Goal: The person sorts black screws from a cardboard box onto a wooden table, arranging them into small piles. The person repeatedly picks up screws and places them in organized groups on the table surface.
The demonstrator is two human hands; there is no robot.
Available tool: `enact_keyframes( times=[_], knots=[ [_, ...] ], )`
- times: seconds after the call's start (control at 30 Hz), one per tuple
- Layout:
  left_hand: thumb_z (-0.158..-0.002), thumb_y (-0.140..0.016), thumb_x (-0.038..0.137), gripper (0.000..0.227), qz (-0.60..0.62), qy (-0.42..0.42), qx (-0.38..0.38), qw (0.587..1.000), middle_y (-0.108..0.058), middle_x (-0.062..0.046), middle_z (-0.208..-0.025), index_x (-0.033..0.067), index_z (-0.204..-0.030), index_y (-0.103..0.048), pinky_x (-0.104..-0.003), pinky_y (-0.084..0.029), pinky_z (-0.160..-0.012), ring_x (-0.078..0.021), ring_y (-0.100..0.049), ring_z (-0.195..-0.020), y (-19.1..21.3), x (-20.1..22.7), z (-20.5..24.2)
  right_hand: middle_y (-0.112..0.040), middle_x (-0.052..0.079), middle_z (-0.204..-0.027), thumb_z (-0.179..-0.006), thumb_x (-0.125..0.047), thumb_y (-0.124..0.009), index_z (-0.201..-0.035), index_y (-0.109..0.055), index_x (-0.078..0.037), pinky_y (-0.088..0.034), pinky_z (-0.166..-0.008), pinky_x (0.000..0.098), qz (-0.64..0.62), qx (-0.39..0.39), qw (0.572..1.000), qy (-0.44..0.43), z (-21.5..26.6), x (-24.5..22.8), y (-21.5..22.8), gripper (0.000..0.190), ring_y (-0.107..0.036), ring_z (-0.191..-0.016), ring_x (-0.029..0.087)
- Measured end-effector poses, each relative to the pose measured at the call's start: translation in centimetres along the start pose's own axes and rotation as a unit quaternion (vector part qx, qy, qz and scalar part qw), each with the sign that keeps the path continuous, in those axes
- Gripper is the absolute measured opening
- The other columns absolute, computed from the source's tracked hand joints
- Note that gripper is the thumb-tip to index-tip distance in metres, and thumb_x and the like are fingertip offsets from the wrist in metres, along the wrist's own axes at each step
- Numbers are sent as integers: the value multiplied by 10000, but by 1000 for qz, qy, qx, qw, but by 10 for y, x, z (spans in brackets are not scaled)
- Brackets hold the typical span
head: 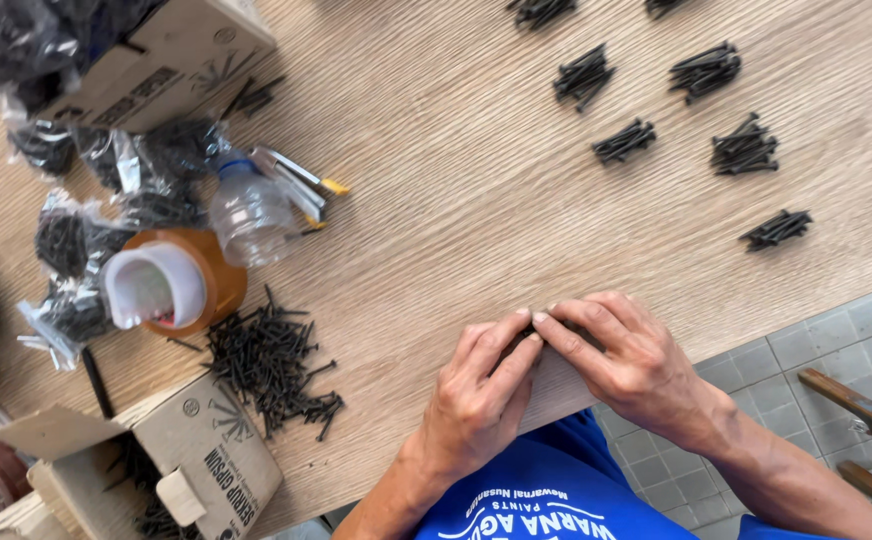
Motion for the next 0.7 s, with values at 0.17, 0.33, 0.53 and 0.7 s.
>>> enact_keyframes(
  times=[0.17, 0.33, 0.53, 0.7],
  knots=[
    [-1095, -553, -62, 229, 4, -6, 0, 1000, -650, -302, -1352, -110, -1304, -633, -478, -614, -956, -422, -706, -1066, -25, -5, -12, -650, 163, -1169, -1112, -83, -463, -1271, -689, -16, -556, -857, 453, 17, -10, 1000, -5, 6, 23, 13, 284, -629, -978, 326],
    [-1110, -546, -68, 237, 37, -13, 20, 999, -666, -315, -1341, -118, -1339, -575, -477, -612, -969, -435, -727, -1118, -53, -9, -54, -650, 136, -1222, -1079, -121, -557, -1246, -726, -97, -533, -903, 460, 120, -56, 991, -30, 6, 64, 34, 238, -599, -1077, 335],
    [-1154, -428, -46, 290, -37, -46, 48, 997, -697, -313, -1297, -173, -1403, -506, -476, -578, -910, -403, -755, -1148, -75, -10, -105, -696, 66, -1201, -1102, -162, -626, -1225, -782, -161, -522, -912, 425, 213, -28, 976, -37, -10, 105, 62, 198, -613, -1076, 297],
    [-1152, -534, 13, 298, -65, -26, 52, 996, -685, -277, -1361, -117, -1420, -542, -462, -594, -944, -406, -740, -1122, -80, -16, -113, -669, 69, -1263, -1102, -159, -622, -1225, -745, -191, -511, -941, 430, 226, -51, 972, -33, -17, 121, 66, 177, -599, -1111, 297]
  ],
)
Point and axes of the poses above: each hand's wrist, its own z-axis away from the middle knuckle, its own y-axis out of the back of the hand, x = y × z, the point moved 7 cm from there along -z, towards the middle knuckle
